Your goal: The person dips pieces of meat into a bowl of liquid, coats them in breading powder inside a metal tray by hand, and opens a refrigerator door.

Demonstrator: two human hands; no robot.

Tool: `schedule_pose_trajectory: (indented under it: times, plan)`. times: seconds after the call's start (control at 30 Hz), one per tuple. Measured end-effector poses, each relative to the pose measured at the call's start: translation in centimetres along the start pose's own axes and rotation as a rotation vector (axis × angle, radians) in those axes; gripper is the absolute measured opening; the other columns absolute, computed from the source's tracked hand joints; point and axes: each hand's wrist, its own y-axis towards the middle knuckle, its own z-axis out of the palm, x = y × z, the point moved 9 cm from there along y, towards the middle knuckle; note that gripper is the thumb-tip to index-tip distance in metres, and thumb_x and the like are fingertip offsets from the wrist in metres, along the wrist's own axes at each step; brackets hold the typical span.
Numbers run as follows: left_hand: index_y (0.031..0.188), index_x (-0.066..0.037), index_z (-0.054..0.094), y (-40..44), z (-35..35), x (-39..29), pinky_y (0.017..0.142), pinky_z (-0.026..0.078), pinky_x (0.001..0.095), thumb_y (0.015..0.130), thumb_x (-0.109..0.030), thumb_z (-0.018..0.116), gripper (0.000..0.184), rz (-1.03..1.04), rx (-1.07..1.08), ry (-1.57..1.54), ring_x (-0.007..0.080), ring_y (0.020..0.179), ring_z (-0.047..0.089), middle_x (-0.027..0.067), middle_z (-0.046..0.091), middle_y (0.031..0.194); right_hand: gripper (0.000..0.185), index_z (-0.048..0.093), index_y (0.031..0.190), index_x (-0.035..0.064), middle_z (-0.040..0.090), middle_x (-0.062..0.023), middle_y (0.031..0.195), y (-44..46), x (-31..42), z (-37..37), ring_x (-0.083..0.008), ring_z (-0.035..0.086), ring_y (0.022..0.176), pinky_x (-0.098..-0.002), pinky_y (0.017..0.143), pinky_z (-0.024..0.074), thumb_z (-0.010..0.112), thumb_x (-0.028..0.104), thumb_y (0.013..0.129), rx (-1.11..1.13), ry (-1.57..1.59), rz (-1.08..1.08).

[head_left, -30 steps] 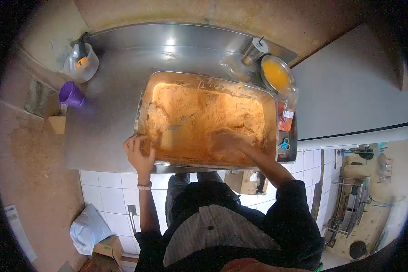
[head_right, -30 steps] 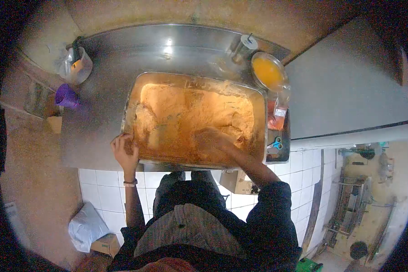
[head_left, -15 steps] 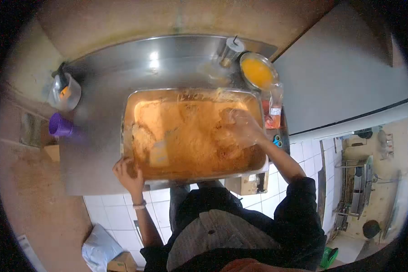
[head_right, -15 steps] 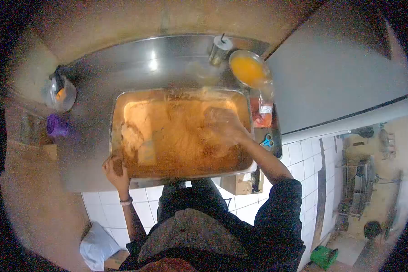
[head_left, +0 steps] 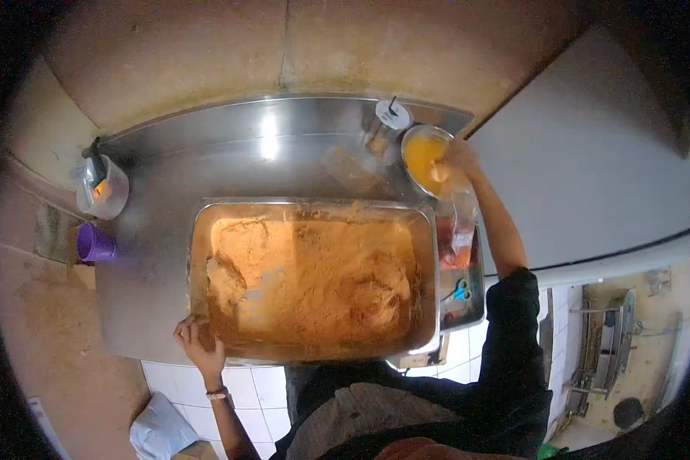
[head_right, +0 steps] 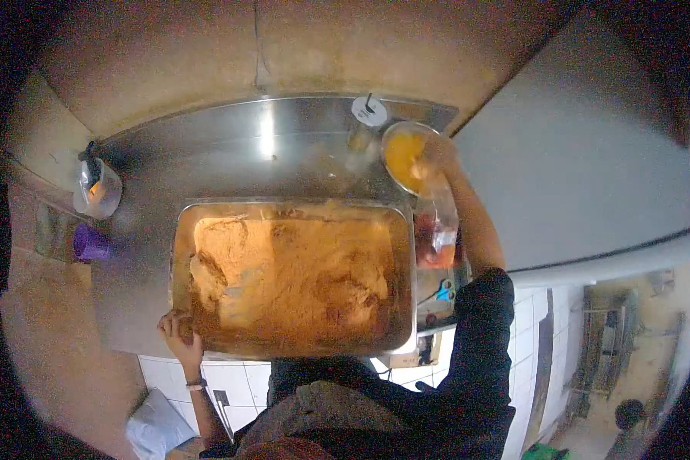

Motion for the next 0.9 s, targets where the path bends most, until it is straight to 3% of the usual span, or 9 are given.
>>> schedule_pose_trajectory:
  times: [0.13,0.23,0.3,0.37,0.47,0.6,0.7,0.8,0.9]
  plan:
    - [0.104,-0.004,0.061,-0.7,1.0,1.9,0.105,0.026,0.0484,0.072,-0.028,0.059,0.04,-0.064,0.065,0.03,0.039,0.117,0.039,0.0187,0.052,0.121,0.031,0.07,0.09,0.0089,0.069,-0.0143,0.088,5.3,-2.1,10.3,-0.0319,0.067,0.08,-0.044,0.07,0.0523,0.062,0.038,0.081,-0.241,0.149,0.18]
    - [0.097,-0.005,0.062,-0.7,0.6,1.6,0.099,0.031,0.0486,0.07,-0.021,0.063,0.031,0.005,-0.029,-0.027,0.0369,0.113,0.039,0.0165,0.052,0.115,0.036,0.067,0.095,0.0098,0.07,-0.0116,0.087,9.7,-2.4,16.0,-0.031,0.067,0.08,-0.0417,0.066,0.0527,0.064,0.042,0.079,-0.279,0.033,0.024]
    - [0.097,-0.004,0.062,-0.6,0.5,1.3,0.099,0.031,0.0486,0.071,-0.022,0.063,0.031,-0.026,-0.01,-0.012,0.0367,0.113,0.039,0.0165,0.052,0.115,0.034,0.067,0.097,0.0105,0.069,-0.0119,0.086,6.8,-2.3,10.6,-0.0309,0.067,0.081,-0.0397,0.066,0.0528,0.064,0.041,0.081,-0.37,0.133,-0.062]
    - [0.097,-0.004,0.062,-0.6,0.5,1.3,0.099,0.031,0.0486,0.071,-0.023,0.062,0.032,-0.053,0.002,0.001,0.0365,0.112,0.039,0.0164,0.052,0.115,0.032,0.067,0.094,0.0081,0.068,-0.0145,0.085,2.8,-3.5,3.6,-0.033,0.065,0.088,-0.0396,0.074,0.0516,0.061,0.038,0.084,-0.197,0.421,0.11]
    - [0.098,-0.003,0.062,-0.7,0.4,1.3,0.1,0.031,0.0483,0.072,-0.021,0.061,0.032,-0.055,-0.037,-0.025,0.0366,0.112,0.04,0.0168,0.052,0.115,0.038,0.065,0.097,0.0044,0.067,-0.0205,0.093,4.2,-11.2,9.7,-0.0369,0.064,0.091,-0.0421,0.077,0.0504,0.06,0.04,0.085,-0.549,0.675,0.246]
    - [0.099,-0.004,0.062,-0.7,0.7,1.3,0.1,0.031,0.0479,0.072,-0.021,0.06,0.031,-0.014,-0.019,-0.048,0.0362,0.113,0.041,0.0162,0.054,0.114,0.039,0.064,0.099,0.003,0.064,-0.0234,0.102,1.2,-10.7,7.4,-0.0386,0.061,0.097,-0.044,0.079,0.0499,0.059,0.04,0.086,-0.308,0.577,0.425]
    - [0.098,-0.005,0.062,-0.8,0.5,1.5,0.1,0.031,0.0469,0.072,-0.02,0.06,0.029,0.001,-0.039,-0.015,0.0353,0.113,0.042,0.0147,0.055,0.114,0.037,0.062,0.105,0.0044,0.062,-0.0249,0.106,0.4,-8.7,6.0,-0.0391,0.06,0.101,-0.0446,0.079,0.0501,0.059,0.037,0.087,-0.435,0.506,0.315]
    - [0.096,-0.007,0.062,-0.3,0.1,0.5,0.1,0.031,0.045,0.073,-0.02,0.061,0.027,0.038,-0.02,-0.002,0.0337,0.113,0.043,0.0127,0.056,0.113,0.033,0.061,0.104,0.0063,0.065,-0.0204,0.096,-7.1,-3.4,-3.6,-0.0397,0.063,0.088,-0.0481,0.074,0.0495,0.058,0.036,0.089,-0.602,0.508,0.178]
    - [0.095,-0.008,0.062,-0.2,0.1,0.2,0.099,0.031,0.043,0.073,-0.019,0.062,0.025,0.051,-0.031,-0.03,0.032,0.111,0.045,0.0113,0.058,0.111,0.032,0.064,0.103,0.0021,0.067,-0.0147,0.098,-11.8,0.4,-6.7,-0.0279,0.064,0.091,-0.0401,0.076,0.0514,0.058,0.031,0.091,-0.549,0.814,0.032]
